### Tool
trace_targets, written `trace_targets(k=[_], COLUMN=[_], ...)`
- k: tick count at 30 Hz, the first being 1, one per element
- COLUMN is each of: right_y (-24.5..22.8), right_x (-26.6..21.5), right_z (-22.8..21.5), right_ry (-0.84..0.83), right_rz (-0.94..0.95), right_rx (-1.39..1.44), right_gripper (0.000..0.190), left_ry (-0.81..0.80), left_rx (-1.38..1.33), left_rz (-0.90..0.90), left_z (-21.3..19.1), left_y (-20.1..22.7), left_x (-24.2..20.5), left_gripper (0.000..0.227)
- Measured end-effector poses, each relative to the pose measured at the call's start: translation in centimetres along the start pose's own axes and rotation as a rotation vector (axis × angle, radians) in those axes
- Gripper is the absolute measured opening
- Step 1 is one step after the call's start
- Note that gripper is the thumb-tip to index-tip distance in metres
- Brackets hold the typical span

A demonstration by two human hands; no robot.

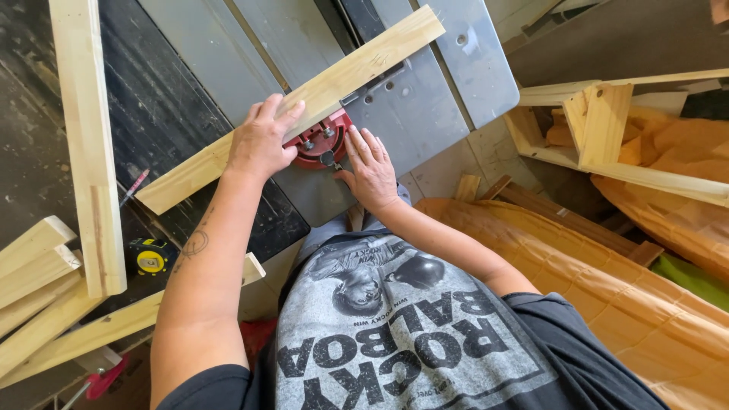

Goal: Measuring and aligning wooden slats on a table saw using a tape measure and miter gauge.

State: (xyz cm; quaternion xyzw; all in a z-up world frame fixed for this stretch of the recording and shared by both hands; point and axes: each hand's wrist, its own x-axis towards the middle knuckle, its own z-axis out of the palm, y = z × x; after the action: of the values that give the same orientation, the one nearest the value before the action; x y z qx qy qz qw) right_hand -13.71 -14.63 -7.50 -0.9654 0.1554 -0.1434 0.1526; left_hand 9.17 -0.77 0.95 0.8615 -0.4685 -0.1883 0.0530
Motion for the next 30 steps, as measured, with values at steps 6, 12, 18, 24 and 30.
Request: trace_targets(k=[6, 12, 18, 24, 30], right_y=[-0.1, -0.6, -1.5, -2.2, -3.1], right_x=[0.1, 0.5, 1.2, 1.8, 2.5], right_z=[0.1, 0.1, -0.4, -1.3, -1.8], right_ry=[-0.01, -0.045, -0.091, -0.149, -0.214], right_rz=[0.011, 0.027, 0.046, 0.053, 0.102], right_rx=[-0.013, -0.072, -0.127, -0.179, -0.206], right_gripper=[0.093, 0.095, 0.095, 0.094, 0.085], left_ry=[-0.023, -0.052, -0.062, -0.036, -0.07], left_rx=[-0.009, 0.017, 0.017, 0.017, 0.023], left_rz=[0.009, -0.001, -0.01, 0.008, 0.019], left_z=[-0.2, -0.5, -0.8, -1.3, -1.8], left_y=[0.0, -0.3, -0.4, -0.3, -0.3], left_x=[0.0, 0.5, 1.0, 1.3, 1.5], left_gripper=[0.081, 0.081, 0.08, 0.075, 0.076])
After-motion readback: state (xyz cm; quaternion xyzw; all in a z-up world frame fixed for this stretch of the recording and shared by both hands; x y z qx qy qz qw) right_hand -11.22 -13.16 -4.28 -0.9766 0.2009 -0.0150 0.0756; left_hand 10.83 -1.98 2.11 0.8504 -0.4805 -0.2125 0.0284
